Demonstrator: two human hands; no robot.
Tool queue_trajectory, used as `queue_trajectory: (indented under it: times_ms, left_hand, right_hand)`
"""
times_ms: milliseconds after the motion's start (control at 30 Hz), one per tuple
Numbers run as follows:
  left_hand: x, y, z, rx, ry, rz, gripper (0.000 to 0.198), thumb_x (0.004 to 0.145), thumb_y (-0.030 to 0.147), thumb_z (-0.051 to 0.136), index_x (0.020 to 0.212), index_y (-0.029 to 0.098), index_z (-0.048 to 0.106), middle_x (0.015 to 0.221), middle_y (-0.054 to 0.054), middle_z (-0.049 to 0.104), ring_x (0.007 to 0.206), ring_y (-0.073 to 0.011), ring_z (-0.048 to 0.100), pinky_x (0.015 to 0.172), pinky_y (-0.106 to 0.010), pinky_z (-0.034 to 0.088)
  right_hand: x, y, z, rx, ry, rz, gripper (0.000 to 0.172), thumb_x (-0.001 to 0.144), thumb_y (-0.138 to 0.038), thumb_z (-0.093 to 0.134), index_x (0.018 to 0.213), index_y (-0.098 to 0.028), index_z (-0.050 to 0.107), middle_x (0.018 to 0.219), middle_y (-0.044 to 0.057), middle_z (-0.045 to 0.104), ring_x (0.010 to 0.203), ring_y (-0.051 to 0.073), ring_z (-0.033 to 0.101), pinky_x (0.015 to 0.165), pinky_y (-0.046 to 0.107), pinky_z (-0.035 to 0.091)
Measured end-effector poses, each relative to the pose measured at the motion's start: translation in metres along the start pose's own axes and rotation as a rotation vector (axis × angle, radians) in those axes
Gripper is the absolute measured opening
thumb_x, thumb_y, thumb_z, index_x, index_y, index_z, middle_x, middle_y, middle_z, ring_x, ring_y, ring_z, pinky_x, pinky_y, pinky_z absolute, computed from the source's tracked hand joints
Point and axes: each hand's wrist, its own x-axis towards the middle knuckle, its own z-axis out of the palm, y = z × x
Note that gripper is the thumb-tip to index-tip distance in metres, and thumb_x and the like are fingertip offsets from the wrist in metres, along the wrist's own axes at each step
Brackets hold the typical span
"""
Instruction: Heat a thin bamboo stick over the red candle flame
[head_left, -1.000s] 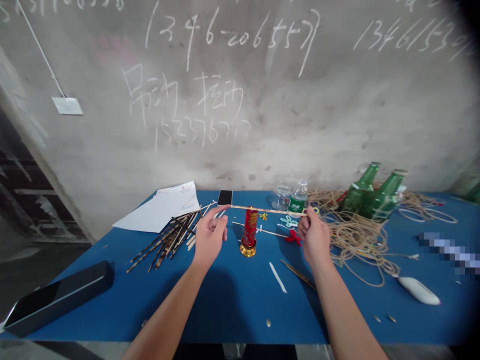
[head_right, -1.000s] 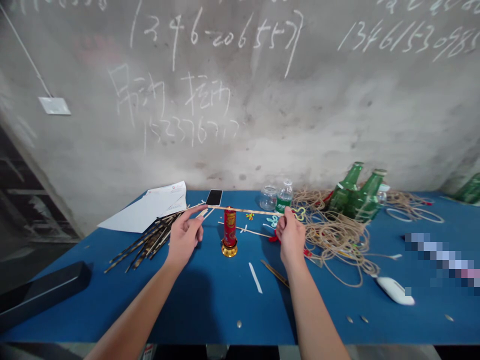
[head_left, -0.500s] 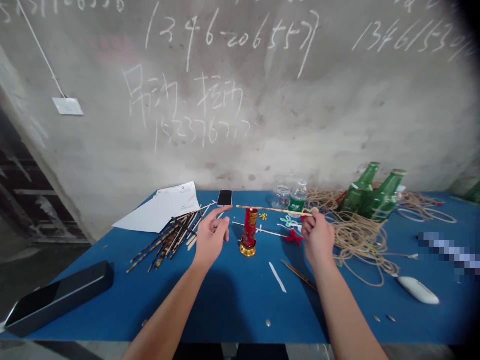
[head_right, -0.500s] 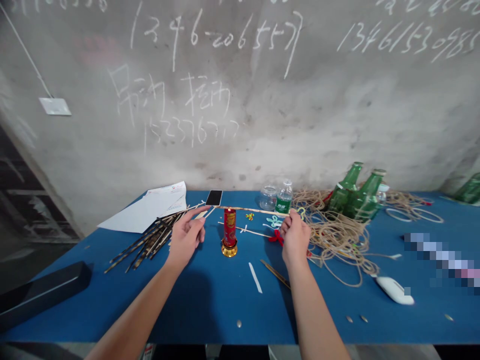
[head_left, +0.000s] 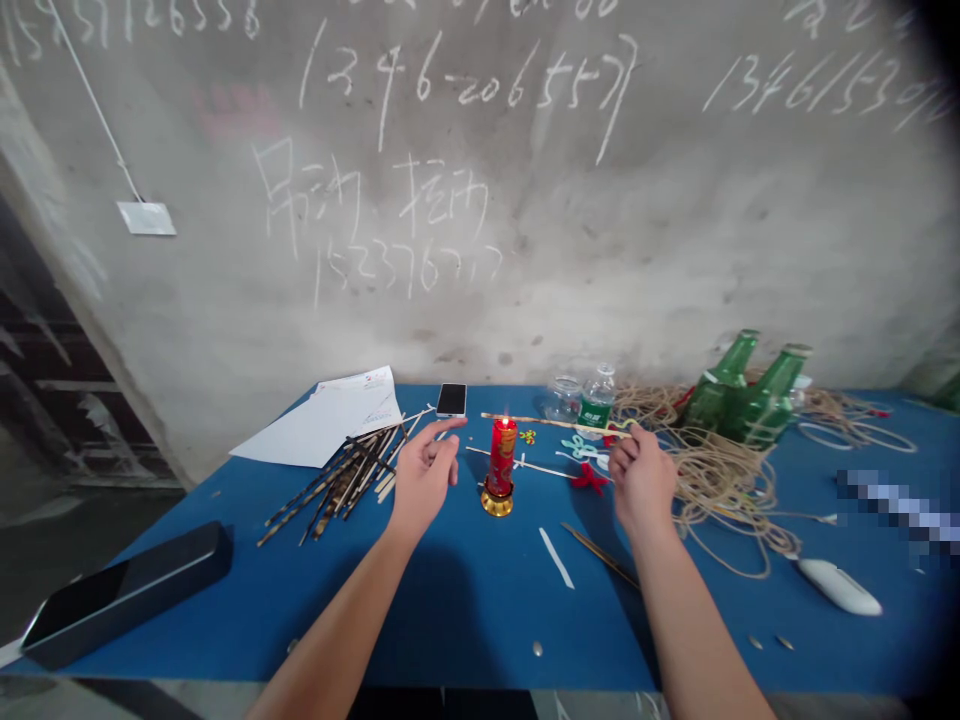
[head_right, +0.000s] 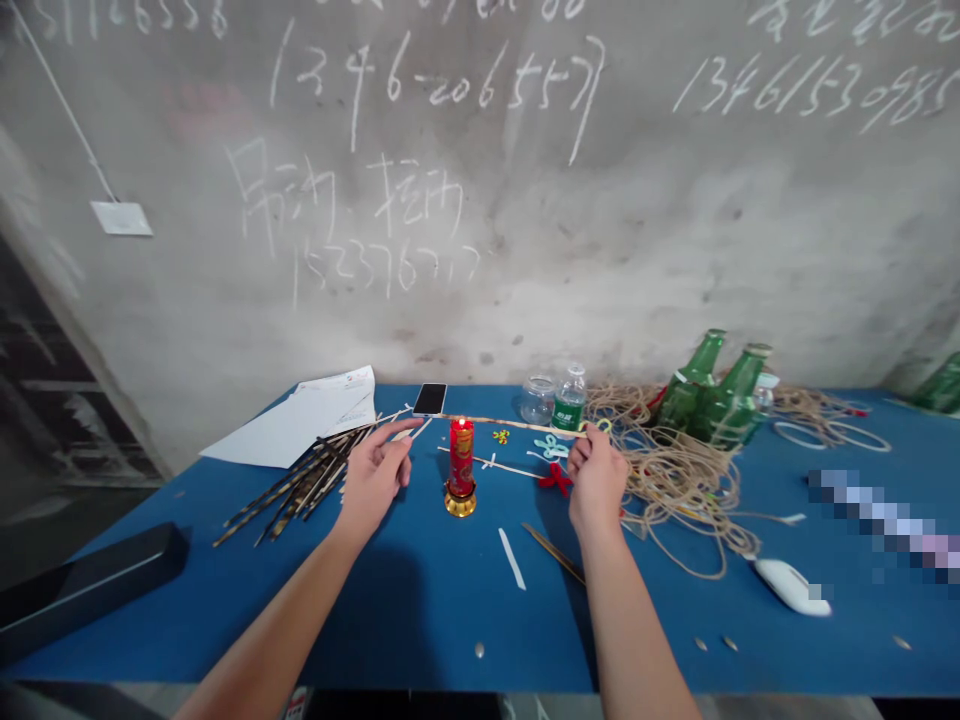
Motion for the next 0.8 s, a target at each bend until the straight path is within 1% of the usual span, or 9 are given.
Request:
queue_trajectory:
  times_ms: [133, 400, 500, 633, 800]
  left_hand:
    - [0.0, 0.0, -0.0003, 0.011, 0.004, 0.006, 0.043, 0.1, 0.042, 0.061, 0.131, 0.014, 0.073, 0.048, 0.005, 0.053, 0.044, -0.0105, 0.043, 0.046, -0.021, 0.032]
    - [-0.0004, 0.0015, -0.0012, 0.031, 0.014, 0.027, 0.042, 0.101, 0.043, 0.061, 0.13, 0.015, 0.074, 0.048, 0.005, 0.053, 0.046, -0.0112, 0.046, 0.049, -0.022, 0.035]
    - [-0.0004, 0.0002, -0.0014, 0.028, 0.02, 0.028, 0.043, 0.1, 0.045, 0.062, 0.13, 0.016, 0.074, 0.049, 0.004, 0.053, 0.046, -0.0113, 0.046, 0.048, -0.022, 0.035]
    - [-0.0002, -0.0006, -0.0009, 0.026, 0.021, 0.027, 0.043, 0.1, 0.045, 0.063, 0.129, 0.015, 0.075, 0.049, 0.004, 0.054, 0.045, -0.0112, 0.047, 0.048, -0.022, 0.035]
    - [-0.0003, -0.0004, -0.0005, 0.024, 0.023, 0.03, 0.041, 0.101, 0.043, 0.061, 0.128, 0.015, 0.076, 0.049, 0.004, 0.054, 0.046, -0.0105, 0.046, 0.048, -0.022, 0.035]
  right_hand:
    - [0.0019, -0.0018, -0.0019, 0.018, 0.0, 0.005, 0.046, 0.072, -0.034, 0.084, 0.068, -0.023, 0.04, 0.056, -0.012, 0.032, 0.045, 0.005, 0.024, 0.036, 0.017, 0.017]
    - [0.0036, -0.0025, -0.0037, -0.003, 0.008, -0.019, 0.047, 0.077, -0.037, 0.081, 0.066, -0.023, 0.037, 0.056, -0.012, 0.03, 0.044, 0.005, 0.024, 0.037, 0.018, 0.017]
    - [0.0035, -0.0026, -0.0038, -0.005, 0.01, -0.022, 0.048, 0.075, -0.038, 0.082, 0.066, -0.023, 0.038, 0.055, -0.012, 0.03, 0.044, 0.005, 0.024, 0.036, 0.018, 0.016]
    - [0.0048, -0.0025, -0.0043, 0.0, 0.027, -0.017, 0.049, 0.073, -0.036, 0.083, 0.065, -0.023, 0.036, 0.055, -0.012, 0.032, 0.044, 0.005, 0.024, 0.036, 0.018, 0.017]
    - [0.0056, -0.0034, -0.0042, -0.016, 0.035, -0.017, 0.049, 0.08, -0.038, 0.079, 0.066, -0.024, 0.034, 0.055, -0.012, 0.029, 0.043, 0.006, 0.023, 0.035, 0.018, 0.016]
